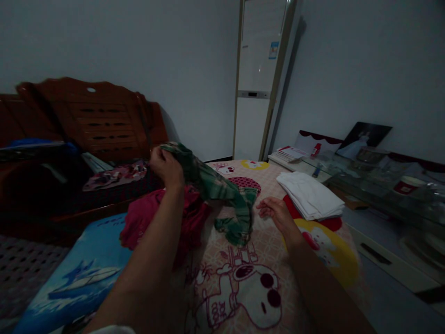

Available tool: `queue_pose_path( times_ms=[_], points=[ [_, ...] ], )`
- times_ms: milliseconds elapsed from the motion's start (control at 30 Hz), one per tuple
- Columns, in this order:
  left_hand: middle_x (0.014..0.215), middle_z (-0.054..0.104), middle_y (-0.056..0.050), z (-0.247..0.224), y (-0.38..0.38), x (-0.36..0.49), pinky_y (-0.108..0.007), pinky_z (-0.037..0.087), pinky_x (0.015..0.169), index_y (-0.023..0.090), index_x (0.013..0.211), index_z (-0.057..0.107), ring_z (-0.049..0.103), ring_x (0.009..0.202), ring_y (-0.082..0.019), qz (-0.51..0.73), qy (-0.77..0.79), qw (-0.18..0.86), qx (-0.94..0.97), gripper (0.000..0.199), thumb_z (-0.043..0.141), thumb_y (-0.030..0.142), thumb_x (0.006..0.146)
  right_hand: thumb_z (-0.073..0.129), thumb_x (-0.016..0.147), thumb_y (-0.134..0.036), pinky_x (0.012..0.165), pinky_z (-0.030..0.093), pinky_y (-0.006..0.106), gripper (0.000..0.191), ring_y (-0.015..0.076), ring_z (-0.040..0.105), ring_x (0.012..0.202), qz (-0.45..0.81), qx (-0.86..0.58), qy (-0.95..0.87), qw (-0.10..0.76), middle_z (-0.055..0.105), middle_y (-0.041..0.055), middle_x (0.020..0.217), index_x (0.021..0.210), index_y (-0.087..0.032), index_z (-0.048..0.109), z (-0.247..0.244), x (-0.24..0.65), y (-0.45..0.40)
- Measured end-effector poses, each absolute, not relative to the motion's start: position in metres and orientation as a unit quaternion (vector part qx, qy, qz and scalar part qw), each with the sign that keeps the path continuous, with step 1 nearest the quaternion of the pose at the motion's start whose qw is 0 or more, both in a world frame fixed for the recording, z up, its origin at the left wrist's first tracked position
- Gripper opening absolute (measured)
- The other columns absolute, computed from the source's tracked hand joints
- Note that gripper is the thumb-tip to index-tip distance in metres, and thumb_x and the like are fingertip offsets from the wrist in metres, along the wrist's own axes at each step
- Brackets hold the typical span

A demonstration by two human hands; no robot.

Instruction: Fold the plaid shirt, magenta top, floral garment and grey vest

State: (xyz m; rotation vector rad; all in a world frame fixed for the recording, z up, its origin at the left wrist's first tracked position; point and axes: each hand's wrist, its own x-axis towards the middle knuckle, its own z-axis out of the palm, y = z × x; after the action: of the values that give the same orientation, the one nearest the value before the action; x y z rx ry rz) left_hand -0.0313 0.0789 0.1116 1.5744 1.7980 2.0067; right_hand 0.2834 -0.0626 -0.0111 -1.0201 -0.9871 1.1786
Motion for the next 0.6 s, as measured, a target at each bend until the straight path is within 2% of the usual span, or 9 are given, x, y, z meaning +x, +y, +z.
queue_pose_path(
  times_ms=[100,200,267,400,467,533,567,600],
  points=[
    [0.123,0.060,-0.007,0.119,0.063,-0.061,-0.039,0.040,0.100,0.015,0.119,0.055,0.046,0.126,-0.026,0.619,0.582,-0.046,0.525,0.030,0.040,0.015,0.093,0.074,0.071,-0.045,0.051,0.050,0.024,0.031,0.0139,0.065,0.053,0.504,-0.449,-0.440,0.593,0.074,0.0078,0.074,0.074,-0.015,0.068,-0.016,0.278,-0.060],
    [0.139,0.052,-0.008,0.105,0.047,-0.068,-0.043,0.035,0.108,0.016,0.121,0.057,0.039,0.136,-0.028,0.561,0.594,-0.084,0.570,0.035,0.045,0.010,0.088,0.073,0.072,-0.044,0.050,0.049,0.024,0.031,0.0139,0.064,0.053,0.510,-0.453,-0.456,0.572,0.074,0.0083,0.073,0.075,-0.014,0.068,-0.022,0.273,-0.059],
    [0.137,0.056,-0.010,0.089,0.045,-0.064,-0.042,0.038,0.107,0.016,0.116,0.063,0.045,0.131,-0.029,0.484,0.612,-0.075,0.621,0.035,0.050,0.011,0.084,0.073,0.072,-0.044,0.050,0.049,0.023,0.032,0.0137,0.064,0.052,0.516,-0.457,-0.467,0.554,0.073,0.0085,0.072,0.074,-0.013,0.069,-0.025,0.271,-0.058],
    [0.111,0.071,-0.010,0.055,0.046,-0.049,-0.035,0.047,0.095,0.017,0.110,0.070,0.064,0.106,-0.027,0.225,0.584,0.018,0.780,0.032,0.058,0.022,0.081,0.073,0.071,-0.045,0.049,0.049,0.024,0.032,0.0141,0.064,0.052,0.516,-0.474,-0.470,0.537,0.073,0.0083,0.073,0.073,-0.014,0.068,-0.030,0.271,-0.058],
    [0.111,0.071,-0.008,0.039,0.042,-0.037,-0.032,0.048,0.093,0.019,0.115,0.069,0.065,0.104,-0.025,0.126,0.512,0.043,0.848,0.038,0.063,0.026,0.078,0.074,0.070,-0.046,0.048,0.049,0.025,0.032,0.0140,0.063,0.051,0.514,-0.482,-0.467,0.535,0.073,0.0083,0.073,0.072,-0.014,0.068,-0.033,0.271,-0.058],
    [0.118,0.069,-0.008,0.022,0.035,-0.024,-0.030,0.047,0.094,0.021,0.120,0.066,0.063,0.110,-0.025,0.057,0.429,0.062,0.899,0.050,0.071,0.025,0.070,0.074,0.070,-0.046,0.049,0.050,0.025,0.033,0.0135,0.063,0.050,0.510,-0.487,-0.467,0.533,0.073,0.0085,0.073,0.072,-0.014,0.068,-0.035,0.272,-0.057],
    [0.118,0.068,-0.008,0.014,0.031,-0.017,-0.029,0.047,0.094,0.020,0.119,0.066,0.062,0.111,-0.025,0.031,0.399,0.069,0.914,0.052,0.072,0.023,0.068,0.074,0.070,-0.046,0.050,0.050,0.025,0.033,0.0133,0.063,0.050,0.509,-0.488,-0.469,0.532,0.073,0.0086,0.073,0.072,-0.014,0.069,-0.036,0.273,-0.057],
    [0.115,0.069,-0.009,0.006,0.028,-0.011,-0.029,0.047,0.093,0.019,0.113,0.068,0.062,0.109,-0.025,0.015,0.383,0.069,0.921,0.045,0.070,0.021,0.069,0.073,0.071,-0.045,0.050,0.050,0.025,0.032,0.0132,0.063,0.050,0.508,-0.489,-0.471,0.530,0.073,0.0086,0.073,0.072,-0.013,0.069,-0.037,0.273,-0.057]
  ],
)
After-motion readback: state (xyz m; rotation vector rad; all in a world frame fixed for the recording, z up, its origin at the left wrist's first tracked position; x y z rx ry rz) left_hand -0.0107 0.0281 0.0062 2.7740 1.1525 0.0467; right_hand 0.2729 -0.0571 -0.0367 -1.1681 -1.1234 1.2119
